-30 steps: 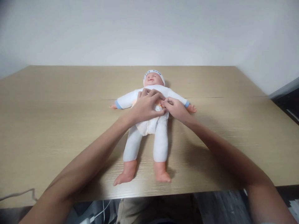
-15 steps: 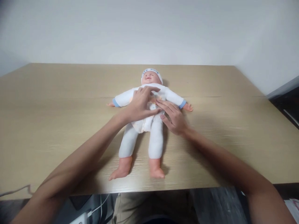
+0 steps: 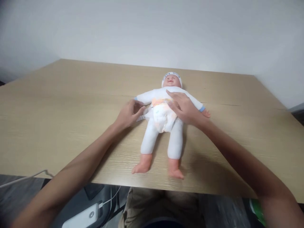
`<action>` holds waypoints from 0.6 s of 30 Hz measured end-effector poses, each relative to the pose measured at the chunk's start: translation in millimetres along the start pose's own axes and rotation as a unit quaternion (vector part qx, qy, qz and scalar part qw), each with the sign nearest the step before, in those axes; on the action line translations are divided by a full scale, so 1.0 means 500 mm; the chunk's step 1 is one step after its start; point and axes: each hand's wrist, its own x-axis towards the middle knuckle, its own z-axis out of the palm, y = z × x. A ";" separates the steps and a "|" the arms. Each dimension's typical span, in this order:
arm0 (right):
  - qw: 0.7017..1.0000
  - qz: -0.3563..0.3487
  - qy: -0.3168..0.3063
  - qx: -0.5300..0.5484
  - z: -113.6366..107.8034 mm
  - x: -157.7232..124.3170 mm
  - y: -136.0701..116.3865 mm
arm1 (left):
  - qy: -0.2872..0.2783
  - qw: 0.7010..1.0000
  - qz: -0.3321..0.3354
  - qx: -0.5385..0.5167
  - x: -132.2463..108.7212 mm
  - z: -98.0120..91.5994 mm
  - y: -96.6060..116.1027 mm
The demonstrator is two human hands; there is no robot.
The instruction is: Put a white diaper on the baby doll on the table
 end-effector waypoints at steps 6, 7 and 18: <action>0.987 0.040 -0.156 -0.002 0.012 0.154 -0.034 | -0.085 0.996 -0.011 0.039 -0.008 -0.014 0.013; 0.984 0.059 -0.166 0.001 0.016 0.170 -0.038 | -0.089 0.995 -0.011 0.038 -0.010 -0.015 0.014; 0.987 -0.099 -0.126 -0.029 0.035 0.186 -0.056 | -0.131 0.980 -0.065 -0.135 -0.002 -0.028 0.018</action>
